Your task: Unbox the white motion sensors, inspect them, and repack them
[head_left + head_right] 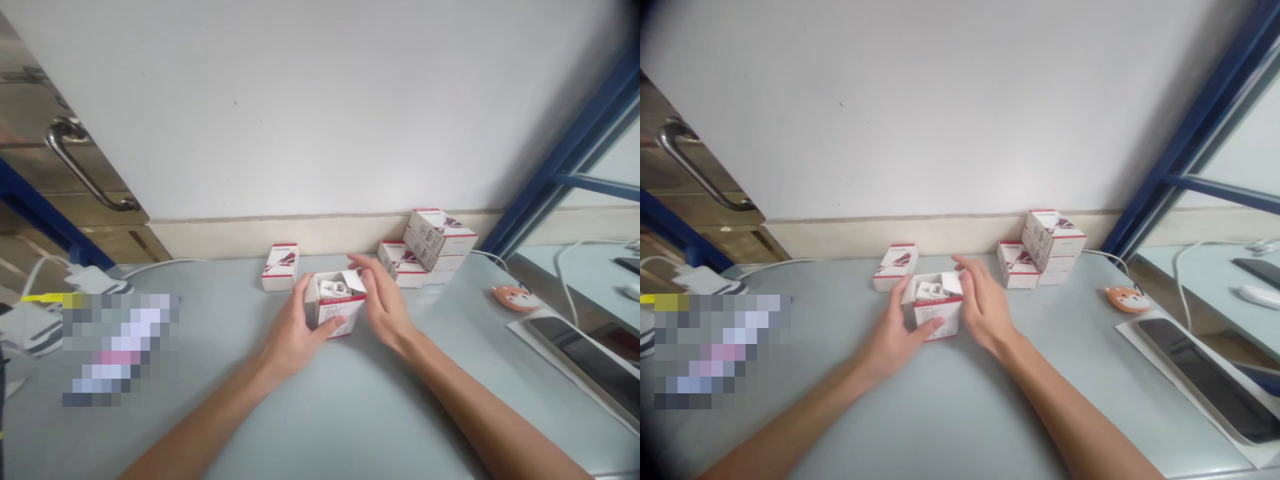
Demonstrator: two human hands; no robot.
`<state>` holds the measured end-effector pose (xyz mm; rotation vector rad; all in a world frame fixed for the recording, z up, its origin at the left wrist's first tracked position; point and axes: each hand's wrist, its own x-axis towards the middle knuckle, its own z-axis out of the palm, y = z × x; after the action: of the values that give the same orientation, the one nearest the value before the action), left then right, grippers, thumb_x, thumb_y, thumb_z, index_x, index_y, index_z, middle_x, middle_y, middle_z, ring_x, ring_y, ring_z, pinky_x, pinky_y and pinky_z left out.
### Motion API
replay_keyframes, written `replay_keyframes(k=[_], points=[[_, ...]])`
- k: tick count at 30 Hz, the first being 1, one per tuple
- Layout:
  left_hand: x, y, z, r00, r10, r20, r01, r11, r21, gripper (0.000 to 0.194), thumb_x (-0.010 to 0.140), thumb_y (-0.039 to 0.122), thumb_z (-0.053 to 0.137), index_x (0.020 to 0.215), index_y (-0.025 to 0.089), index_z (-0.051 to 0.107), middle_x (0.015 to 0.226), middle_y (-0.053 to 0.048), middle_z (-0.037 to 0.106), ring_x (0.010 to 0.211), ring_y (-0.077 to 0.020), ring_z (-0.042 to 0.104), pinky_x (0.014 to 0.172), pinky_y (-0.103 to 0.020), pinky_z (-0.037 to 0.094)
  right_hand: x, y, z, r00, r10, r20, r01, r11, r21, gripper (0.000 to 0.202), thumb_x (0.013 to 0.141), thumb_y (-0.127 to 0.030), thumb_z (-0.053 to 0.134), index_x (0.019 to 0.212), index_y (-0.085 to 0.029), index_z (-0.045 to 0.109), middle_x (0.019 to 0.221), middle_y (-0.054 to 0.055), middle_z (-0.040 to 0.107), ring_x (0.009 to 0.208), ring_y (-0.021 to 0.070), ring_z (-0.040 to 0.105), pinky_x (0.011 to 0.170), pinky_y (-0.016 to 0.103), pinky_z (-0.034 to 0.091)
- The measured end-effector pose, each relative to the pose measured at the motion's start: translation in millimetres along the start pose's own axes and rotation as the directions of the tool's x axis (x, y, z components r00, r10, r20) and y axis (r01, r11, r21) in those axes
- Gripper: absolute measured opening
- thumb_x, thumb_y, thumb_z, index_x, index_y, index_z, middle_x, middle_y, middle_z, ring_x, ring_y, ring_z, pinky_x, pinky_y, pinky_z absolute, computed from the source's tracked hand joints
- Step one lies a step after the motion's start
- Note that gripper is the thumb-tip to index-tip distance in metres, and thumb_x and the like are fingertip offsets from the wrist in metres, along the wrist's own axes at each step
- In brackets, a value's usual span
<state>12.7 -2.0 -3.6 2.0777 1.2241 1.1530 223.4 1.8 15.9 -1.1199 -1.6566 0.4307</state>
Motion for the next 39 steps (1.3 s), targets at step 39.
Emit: replay_keyframes(k=[39], points=[[14.7,7.5,-14.6,0.861,0.432,-0.270,-0.155,0.727,0.669,0.056,0.082,0.041,0.084,0.130,0.031,0.056,0.129,-0.007,0.068,0.099,-0.0241,0.074,0.060,-0.028,0.051,4.4,37.1,5.0,0.984,0.115,0.133,-0.013,0.802,-0.598,0.026,0.080,-0.006,0.053,0.098,-0.019,0.065,0.098,0.009,0.070,0.093,0.0262,0.064,0.083,0.038,0.045]])
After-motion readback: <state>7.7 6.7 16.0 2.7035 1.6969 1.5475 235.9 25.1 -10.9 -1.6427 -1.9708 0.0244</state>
